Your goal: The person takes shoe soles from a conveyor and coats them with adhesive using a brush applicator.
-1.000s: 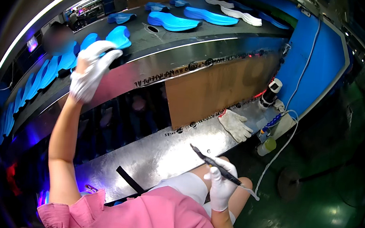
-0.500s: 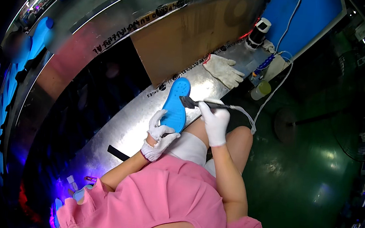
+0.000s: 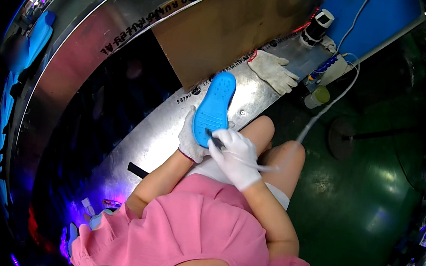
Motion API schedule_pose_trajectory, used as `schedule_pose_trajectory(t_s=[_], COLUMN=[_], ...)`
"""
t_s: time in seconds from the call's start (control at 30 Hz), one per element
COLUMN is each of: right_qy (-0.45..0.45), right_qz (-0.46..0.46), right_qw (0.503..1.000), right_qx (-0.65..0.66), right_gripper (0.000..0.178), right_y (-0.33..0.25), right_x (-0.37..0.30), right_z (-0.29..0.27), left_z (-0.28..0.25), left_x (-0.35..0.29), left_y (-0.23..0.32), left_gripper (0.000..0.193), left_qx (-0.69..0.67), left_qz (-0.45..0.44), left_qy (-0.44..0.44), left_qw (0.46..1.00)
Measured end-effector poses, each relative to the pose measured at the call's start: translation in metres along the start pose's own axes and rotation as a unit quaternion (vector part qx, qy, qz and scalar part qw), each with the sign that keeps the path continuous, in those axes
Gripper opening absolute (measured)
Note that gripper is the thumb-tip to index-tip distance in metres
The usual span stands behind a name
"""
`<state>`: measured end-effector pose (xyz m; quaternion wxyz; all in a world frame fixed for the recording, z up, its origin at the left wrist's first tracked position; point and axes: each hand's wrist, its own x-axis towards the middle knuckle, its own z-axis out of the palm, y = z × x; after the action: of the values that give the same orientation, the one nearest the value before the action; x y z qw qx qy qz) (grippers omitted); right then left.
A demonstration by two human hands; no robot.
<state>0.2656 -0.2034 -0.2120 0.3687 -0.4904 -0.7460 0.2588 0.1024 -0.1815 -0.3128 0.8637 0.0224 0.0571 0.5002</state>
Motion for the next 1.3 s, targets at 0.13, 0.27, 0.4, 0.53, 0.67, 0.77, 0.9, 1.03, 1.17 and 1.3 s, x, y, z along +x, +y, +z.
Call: schedule_pose_trajectory(t_s=[0.13, 0.27, 0.4, 0.53, 0.67, 0.77, 0.9, 1.03, 1.17, 1.3], right_qy=[0.138, 0.097, 0.154, 0.106, 0.099, 0.172, 0.057, 0.180, 0.072, 0.043], right_qz=[0.010, -0.219, -0.045, -0.242, -0.082, -0.169, -0.209, -0.111, -0.081, -0.130], right_qw=[0.986, 0.969, 0.966, 0.964, 0.973, 0.966, 0.975, 0.972, 0.977, 0.975], right_qx=[0.097, -0.057, 0.202, -0.030, 0.191, 0.094, 0.055, 0.105, 0.181, 0.173], right_gripper=[0.017, 0.021, 0.017, 0.012, 0.015, 0.016, 0.017, 0.022, 0.019, 0.026], right_y=[-0.010, -0.034, -0.023, -0.041, -0.045, -0.034, -0.055, -0.040, -0.055, -0.028], right_x=[0.012, 0.017, 0.019, 0.001, 0.009, 0.005, -0.014, -0.010, -0.022, -0.004], right_z=[-0.024, -0.026, -0.034, -0.031, -0.039, -0.033, -0.031, -0.026, -0.025, -0.042], left_z=[0.086, 0.070, 0.072, 0.082, 0.060, 0.094, 0.087, 0.105, 0.107, 0.115], left_x=[-0.006, 0.002, -0.011, -0.006, 0.000, -0.004, 0.009, 0.001, 0.007, 0.016], left_y=[-0.027, -0.035, -0.030, -0.030, -0.022, -0.023, -0.002, 0.007, 0.025, 0.043], left_gripper=[0.073, 0.077, 0.089, 0.090, 0.088, 0.097, 0.101, 0.099, 0.090, 0.087], left_qx=[0.071, 0.204, 0.114, 0.090, 0.028, 0.074, 0.030, 0.122, 0.073, 0.024], left_qz=[0.060, 0.129, 0.085, 0.052, 0.064, 0.095, -0.006, 0.085, -0.020, -0.148], left_qy=[0.166, -0.041, 0.063, -0.048, 0.006, -0.010, -0.133, -0.054, -0.084, -0.135], left_qw=[0.982, 0.970, 0.988, 0.993, 0.998, 0.993, 0.991, 0.987, 0.994, 0.980])
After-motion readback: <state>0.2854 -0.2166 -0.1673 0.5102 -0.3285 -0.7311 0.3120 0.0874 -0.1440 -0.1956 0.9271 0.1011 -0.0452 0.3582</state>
